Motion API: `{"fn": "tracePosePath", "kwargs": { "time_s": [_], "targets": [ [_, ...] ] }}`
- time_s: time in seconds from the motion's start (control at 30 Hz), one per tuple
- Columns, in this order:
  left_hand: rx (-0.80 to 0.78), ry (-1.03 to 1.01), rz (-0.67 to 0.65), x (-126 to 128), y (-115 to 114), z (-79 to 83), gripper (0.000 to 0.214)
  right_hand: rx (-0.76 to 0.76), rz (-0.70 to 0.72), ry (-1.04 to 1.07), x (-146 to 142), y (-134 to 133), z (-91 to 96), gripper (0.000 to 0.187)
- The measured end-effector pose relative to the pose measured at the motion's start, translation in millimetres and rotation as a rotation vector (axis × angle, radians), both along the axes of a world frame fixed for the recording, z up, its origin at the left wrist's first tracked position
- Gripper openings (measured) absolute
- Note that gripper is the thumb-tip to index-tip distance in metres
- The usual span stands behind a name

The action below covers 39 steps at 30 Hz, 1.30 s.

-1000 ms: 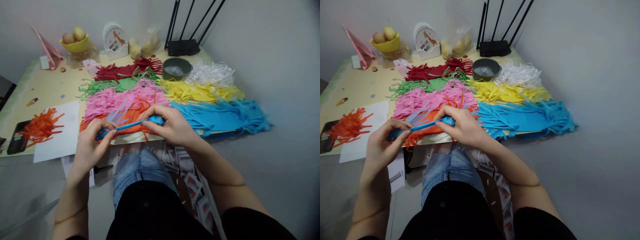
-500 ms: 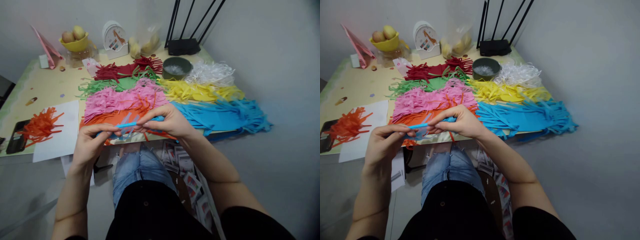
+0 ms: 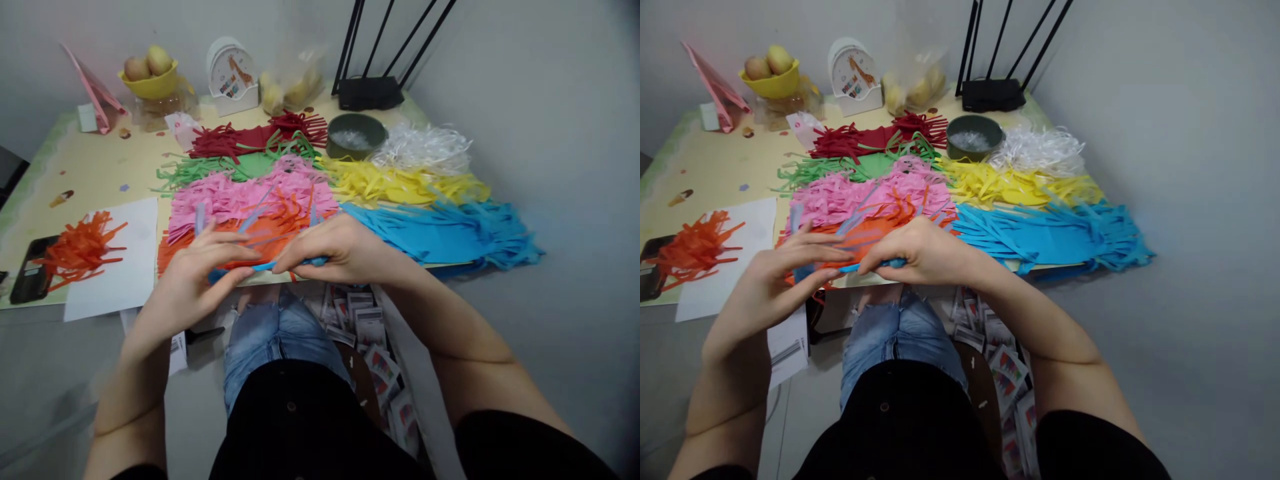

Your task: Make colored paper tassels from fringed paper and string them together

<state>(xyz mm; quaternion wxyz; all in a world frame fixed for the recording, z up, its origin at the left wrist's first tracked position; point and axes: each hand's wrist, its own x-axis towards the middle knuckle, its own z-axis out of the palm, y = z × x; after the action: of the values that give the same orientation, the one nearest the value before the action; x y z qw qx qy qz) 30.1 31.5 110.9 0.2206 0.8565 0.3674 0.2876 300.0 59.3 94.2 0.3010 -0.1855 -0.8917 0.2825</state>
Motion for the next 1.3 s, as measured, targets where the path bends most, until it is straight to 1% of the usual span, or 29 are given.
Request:
{"fn": "tracePosePath", "kwargs": {
  "time_s": [0.07, 0.13, 0.17, 0.2, 0.23, 0.33, 0.37, 0.4, 0.47, 0.53, 0.6, 0.67, 0.77, 0.83, 0.87, 0.93, 1.0, 1.07, 1.13, 1.2, 1.27, 1.3],
  "targets": [
    [-0.061, 0.027, -0.06, 5.1, 3.6, -3.0, 0.017, 0.035, 0.016, -0.024, -0.2, -2.1, 0.4, 0.022],
    [-0.091, 0.046, -0.064, 7.5, 6.4, -8.1, 0.016, 0.044, 0.026, -0.039, 0.7, -4.0, 0.9, 0.023],
    [-0.067, 0.064, -0.053, 7.6, 7.3, -10.8, 0.016, 0.031, 0.031, -0.053, 1.4, -4.4, 1.6, 0.023],
    [-0.004, 0.087, -0.032, 7.3, 7.7, -13.5, 0.016, 0.003, 0.026, -0.07, 2.0, -4.3, 2.8, 0.023],
    [0.092, 0.118, -0.005, 6.6, 7.9, -16.1, 0.015, -0.039, 0.002, -0.08, 2.2, -3.5, 4.4, 0.024],
    [0.446, 0.189, 0.057, 3.6, 7.8, -23.1, 0.011, -0.253, -0.137, -0.042, -2.4, 3.2, 7.6, 0.036],
    [0.532, 0.192, 0.053, 2.5, 7.7, -25.2, 0.012, -0.347, -0.149, -0.017, -6.0, 6.2, 7.0, 0.035],
    [0.592, 0.178, 0.04, 1.1, 7.8, -27.2, 0.014, -0.449, -0.124, 0.005, -10.5, 9.0, 5.2, 0.031],
    [0.656, 0.126, 0.012, -2.0, 8.1, -31.3, 0.018, -0.663, 0.0, 0.03, -21.2, 12.8, -1.5, 0.026],
    [0.686, 0.087, 0.032, -5.0, 8.4, -35.8, 0.021, -0.84, 0.084, 0.083, -31.6, 12.7, -10.2, 0.023],
    [0.707, 0.055, 0.094, -6.0, 8.6, -41.1, 0.023, -0.945, 0.067, 0.188, -39.9, 8.8, -17.5, 0.021],
    [0.727, 0.0, 0.171, -2.5, 8.4, -46.8, 0.024, -0.969, 0.029, 0.311, -45.2, 2.9, -21.5, 0.02],
    [0.742, -0.132, 0.243, 12.3, 7.2, -54.2, 0.028, -0.917, 0.025, 0.458, -48.7, -4.4, -21.5, 0.02],
    [0.682, -0.264, 0.298, 25.5, 6.0, -57.5, 0.028, -0.869, 0.051, 0.506, -49.0, -5.7, -19.5, 0.021],
    [0.608, -0.342, 0.329, 31.9, 5.3, -58.7, 0.026, -0.842, 0.053, 0.514, -48.7, -5.1, -18.6, 0.022],
    [0.388, -0.501, 0.378, 43.0, 4.1, -60.6, 0.02, -0.759, -0.004, 0.509, -47.9, -1.9, -17.6, 0.021],
    [0.166, -0.615, 0.394, 51.4, 3.8, -62.8, 0.017, -0.654, -0.117, 0.487, -47.6, 2.5, -18.2, 0.02],
    [0.037, -0.684, 0.402, 58.0, 5.7, -66.5, 0.016, -0.542, -0.232, 0.468, -48.1, 6.0, -20.6, 0.017],
    [0.004, -0.733, 0.43, 64.1, 11.1, -71.6, 0.015, -0.43, -0.316, 0.444, -49.5, 7.0, -24.6, 0.012],
    [0.029, -0.761, 0.485, 70.1, 19.8, -75.9, 0.013, -0.289, -0.368, 0.413, -50.6, 7.2, -29.1, 0.008],
    [0.112, -0.762, 0.553, 74.7, 28.9, -76.2, 0.01, -0.126, -0.365, 0.343, -47.7, 12.8, -32.4, 0.014],
    [0.176, -0.762, 0.581, 75.8, 32.1, -74.1, 0.01, -0.046, -0.349, 0.295, -43.1, 20.2, -33.1, 0.017]
  ]
}}
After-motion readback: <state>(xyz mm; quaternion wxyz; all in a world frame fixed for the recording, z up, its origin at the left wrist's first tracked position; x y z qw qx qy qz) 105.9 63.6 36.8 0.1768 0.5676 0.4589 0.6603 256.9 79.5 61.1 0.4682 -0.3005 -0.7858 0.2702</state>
